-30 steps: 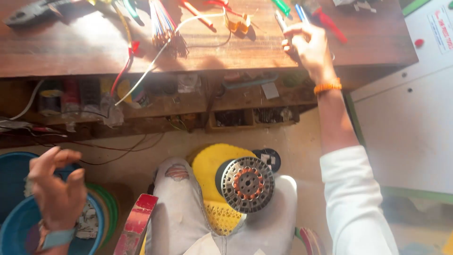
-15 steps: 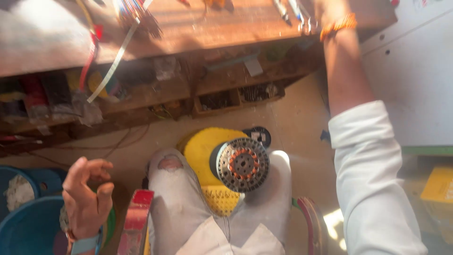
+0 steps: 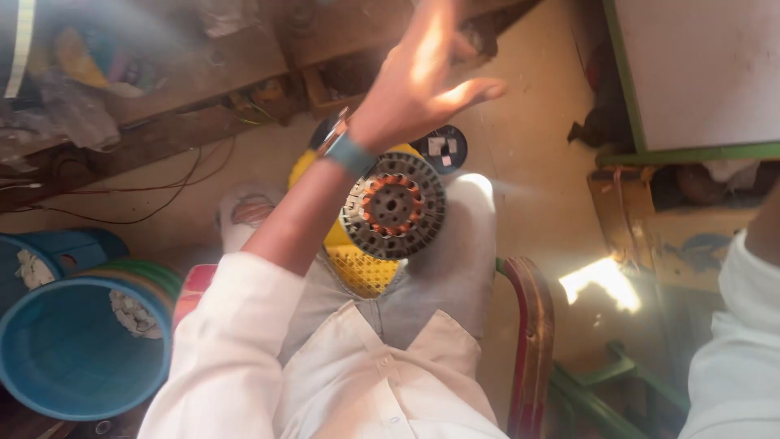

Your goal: The person sits with an electric motor armature on their lap, cuts insulating material with scissors, and presses insulating wedges between the armature slots and copper windings by hand. They use a screwdriver to seat the wedges around the armature, then place the finished armature on a yellow stool.

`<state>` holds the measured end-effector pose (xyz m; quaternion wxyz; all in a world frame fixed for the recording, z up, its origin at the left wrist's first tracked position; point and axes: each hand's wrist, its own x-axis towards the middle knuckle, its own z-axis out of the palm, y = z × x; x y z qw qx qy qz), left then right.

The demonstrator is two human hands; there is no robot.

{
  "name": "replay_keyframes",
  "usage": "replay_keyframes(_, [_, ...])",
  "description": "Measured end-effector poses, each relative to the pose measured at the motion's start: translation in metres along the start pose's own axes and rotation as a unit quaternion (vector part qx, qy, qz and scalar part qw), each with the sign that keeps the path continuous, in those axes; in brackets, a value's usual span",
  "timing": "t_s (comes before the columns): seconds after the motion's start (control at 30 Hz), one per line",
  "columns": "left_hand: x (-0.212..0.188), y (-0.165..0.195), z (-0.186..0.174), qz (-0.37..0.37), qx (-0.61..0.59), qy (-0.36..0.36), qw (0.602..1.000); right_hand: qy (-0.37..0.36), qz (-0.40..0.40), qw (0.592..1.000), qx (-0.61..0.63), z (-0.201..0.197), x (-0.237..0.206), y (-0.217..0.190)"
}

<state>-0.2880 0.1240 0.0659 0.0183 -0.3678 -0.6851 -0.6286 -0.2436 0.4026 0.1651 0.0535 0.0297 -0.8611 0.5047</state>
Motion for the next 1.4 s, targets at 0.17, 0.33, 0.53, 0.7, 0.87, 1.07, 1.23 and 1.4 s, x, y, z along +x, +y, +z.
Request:
replay_keyframes(0.17, [0.013,-0.015,0.051,0.029,0.009,-0.2,0.979,0.042,0.086,0.973,0.208,-0.085,-0.168,0.08])
replay_keyframes(0.33, [-0.043,0.03,0.015,-0.031,0.086,-0.289,0.953,0.105,0.163,0.921,0.339,-0.131,-0.318,0.097])
replay_keyframes(0.53, [-0.103,0.097,0.029,-0.19,0.034,-0.416,0.889,0.148,0.243,0.866,0.411,-0.151,-0.468,0.121])
replay_keyframes(0.7, [-0.155,0.12,0.062,-0.131,0.069,-0.466,0.872,0.204,0.399,0.853,0.269,-0.12,-0.484,0.12])
replay_keyframes(0.87, [-0.23,0.125,0.045,-0.184,0.18,-0.477,0.841,-0.028,0.599,0.733,0.32,-0.032,-0.501,0.119])
replay_keyframes(1.07, [-0.291,0.123,0.015,-0.261,0.325,-0.371,0.83,-0.093,0.3,0.865,-0.39,-0.006,-0.49,0.106])
replay_keyframes(1.23, [-0.298,0.152,0.009,-0.208,0.275,-0.26,0.902,0.058,0.232,0.951,-0.194,-0.005,-0.443,0.055])
replay_keyframes(1.4, [-0.29,0.222,-0.031,-0.059,0.148,-0.162,0.974,0.13,-0.003,0.975,-0.18,-0.006,-0.436,-0.003])
